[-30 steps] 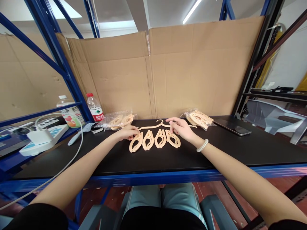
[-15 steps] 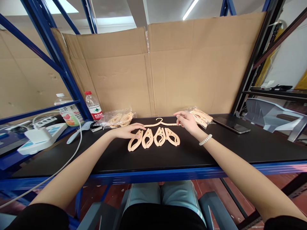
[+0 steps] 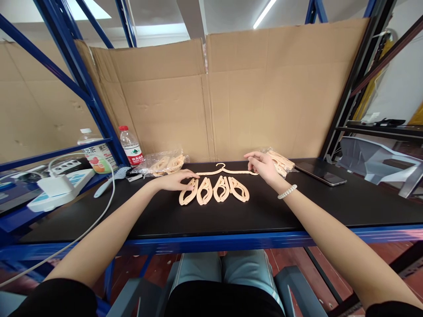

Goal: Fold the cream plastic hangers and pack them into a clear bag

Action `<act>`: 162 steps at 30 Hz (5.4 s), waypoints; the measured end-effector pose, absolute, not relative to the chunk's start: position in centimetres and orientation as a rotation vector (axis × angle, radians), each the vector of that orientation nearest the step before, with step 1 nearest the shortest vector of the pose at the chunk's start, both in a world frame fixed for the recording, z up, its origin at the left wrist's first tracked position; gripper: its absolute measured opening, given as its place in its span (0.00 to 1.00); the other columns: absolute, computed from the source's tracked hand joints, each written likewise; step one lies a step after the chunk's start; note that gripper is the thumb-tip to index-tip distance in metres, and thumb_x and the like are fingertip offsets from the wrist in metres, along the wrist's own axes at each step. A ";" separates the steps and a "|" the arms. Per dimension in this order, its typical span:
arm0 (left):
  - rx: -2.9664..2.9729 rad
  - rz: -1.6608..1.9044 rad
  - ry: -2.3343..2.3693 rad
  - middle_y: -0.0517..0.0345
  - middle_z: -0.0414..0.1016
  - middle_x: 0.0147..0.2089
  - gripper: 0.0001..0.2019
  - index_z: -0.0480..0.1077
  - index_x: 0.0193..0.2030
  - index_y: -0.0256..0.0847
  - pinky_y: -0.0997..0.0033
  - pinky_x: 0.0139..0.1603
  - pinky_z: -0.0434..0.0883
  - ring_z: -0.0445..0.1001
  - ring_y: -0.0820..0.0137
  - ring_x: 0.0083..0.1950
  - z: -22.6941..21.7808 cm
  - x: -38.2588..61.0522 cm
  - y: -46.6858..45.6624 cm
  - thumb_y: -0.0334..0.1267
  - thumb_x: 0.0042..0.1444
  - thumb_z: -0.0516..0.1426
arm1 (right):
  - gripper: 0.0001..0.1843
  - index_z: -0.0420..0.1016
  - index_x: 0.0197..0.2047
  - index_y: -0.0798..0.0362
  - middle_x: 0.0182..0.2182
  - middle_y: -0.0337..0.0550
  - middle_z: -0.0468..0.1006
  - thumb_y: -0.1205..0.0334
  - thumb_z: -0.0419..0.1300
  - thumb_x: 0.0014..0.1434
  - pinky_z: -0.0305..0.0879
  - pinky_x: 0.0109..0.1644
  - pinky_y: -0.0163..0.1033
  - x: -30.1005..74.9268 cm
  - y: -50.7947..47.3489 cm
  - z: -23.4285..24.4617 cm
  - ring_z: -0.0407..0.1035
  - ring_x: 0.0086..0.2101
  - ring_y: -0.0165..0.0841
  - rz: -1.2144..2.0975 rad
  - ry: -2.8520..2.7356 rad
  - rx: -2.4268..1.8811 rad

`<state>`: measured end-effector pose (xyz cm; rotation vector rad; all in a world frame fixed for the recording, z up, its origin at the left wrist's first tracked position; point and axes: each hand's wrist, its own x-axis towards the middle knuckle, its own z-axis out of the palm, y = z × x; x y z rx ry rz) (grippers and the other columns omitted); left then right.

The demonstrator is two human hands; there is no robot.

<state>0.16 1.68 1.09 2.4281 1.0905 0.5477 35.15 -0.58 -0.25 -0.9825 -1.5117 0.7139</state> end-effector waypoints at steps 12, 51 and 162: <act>2.533 0.339 1.025 0.53 0.73 0.37 0.12 0.77 0.37 0.41 0.73 0.35 0.67 0.70 0.68 0.36 1.8 -0.1 1.2 0.43 0.46 0.63 | 0.14 0.74 0.40 0.58 0.20 0.38 0.69 0.59 0.58 0.53 0.51 0.23 0.34 35.7 -0.3 -0.1 0.56 0.20 0.25 0.672 -1.498 -0.978; 2.500 0.530 1.797 0.59 0.76 0.28 0.17 0.73 0.49 0.41 0.71 0.32 0.67 0.75 0.65 0.33 0.3 0.1 2.5 0.43 0.56 0.54 | 0.17 0.76 0.45 0.56 0.21 0.38 0.76 0.65 0.54 0.53 0.57 0.25 0.33 39.6 2.0 -0.1 0.63 0.19 0.28 0.286 -1.762 -1.639; 1.603 1.162 0.722 0.56 0.75 0.38 0.15 0.73 0.40 0.37 0.72 0.36 0.76 0.76 0.72 0.35 0.0 7.4 -3.5 0.43 0.48 0.67 | 0.19 0.75 0.44 0.55 0.23 0.39 0.75 0.48 0.57 0.61 0.60 0.23 0.33 28.9 -4.7 -0.8 0.65 0.20 0.27 0.762 -1.879 -0.800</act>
